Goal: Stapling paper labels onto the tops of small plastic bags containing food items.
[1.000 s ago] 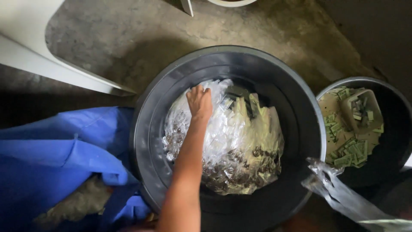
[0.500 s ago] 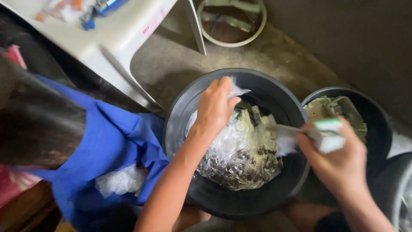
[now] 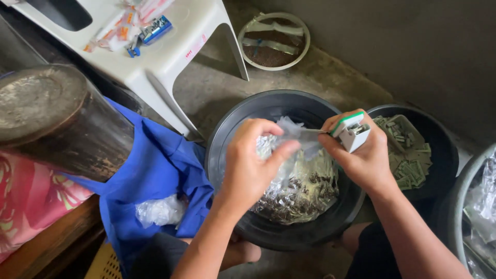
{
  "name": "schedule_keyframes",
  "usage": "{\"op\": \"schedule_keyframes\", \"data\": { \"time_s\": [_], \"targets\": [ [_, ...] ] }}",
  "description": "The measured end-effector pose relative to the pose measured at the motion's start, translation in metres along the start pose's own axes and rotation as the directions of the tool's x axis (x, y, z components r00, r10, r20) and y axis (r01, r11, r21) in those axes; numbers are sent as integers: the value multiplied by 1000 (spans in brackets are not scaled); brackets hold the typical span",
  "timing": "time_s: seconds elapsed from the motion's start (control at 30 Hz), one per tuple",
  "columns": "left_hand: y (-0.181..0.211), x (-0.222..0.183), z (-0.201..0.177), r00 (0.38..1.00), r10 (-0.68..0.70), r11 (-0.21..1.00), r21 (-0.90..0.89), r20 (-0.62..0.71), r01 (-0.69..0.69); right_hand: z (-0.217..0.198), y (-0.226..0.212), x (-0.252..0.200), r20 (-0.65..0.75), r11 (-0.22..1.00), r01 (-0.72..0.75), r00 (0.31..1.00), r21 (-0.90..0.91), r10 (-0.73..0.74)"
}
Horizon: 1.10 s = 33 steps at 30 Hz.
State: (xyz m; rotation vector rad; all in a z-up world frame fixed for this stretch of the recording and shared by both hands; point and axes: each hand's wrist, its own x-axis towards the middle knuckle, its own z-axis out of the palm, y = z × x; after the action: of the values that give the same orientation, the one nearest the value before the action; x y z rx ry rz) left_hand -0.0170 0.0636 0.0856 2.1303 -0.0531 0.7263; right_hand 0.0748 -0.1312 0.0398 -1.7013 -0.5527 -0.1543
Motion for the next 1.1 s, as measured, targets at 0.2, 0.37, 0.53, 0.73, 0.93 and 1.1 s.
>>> {"op": "schedule_keyframes", "data": {
  "time_s": [0.2,0.37,0.53,0.73,0.93,1.1],
  "targets": [
    [-4,7,-2,996,73,993,-89,-55,-78,-3,-8,2,80,990,33,996,139,-44],
    [-11,0,16,992,118,942,-321,41,-99,-2,-9,1,89,986,21,995,163,-36],
    [-10,-7,9,968,247,923,-311,31,-226,-9,-10,1,76,985,-18,997,174,5],
    [-5,-12,2,986,155,901,-420,67,-113,-6,-20,-1,52,970,-70,997,234,60],
    [-17,-27,33,988,-141,899,-426,-63,102,-5,18,0,-12,924,-266,960,276,280],
    [-23,-30,44,984,-178,930,-331,-32,157,-28,31,25,77,340,-495,646,800,759]
  ]
}}
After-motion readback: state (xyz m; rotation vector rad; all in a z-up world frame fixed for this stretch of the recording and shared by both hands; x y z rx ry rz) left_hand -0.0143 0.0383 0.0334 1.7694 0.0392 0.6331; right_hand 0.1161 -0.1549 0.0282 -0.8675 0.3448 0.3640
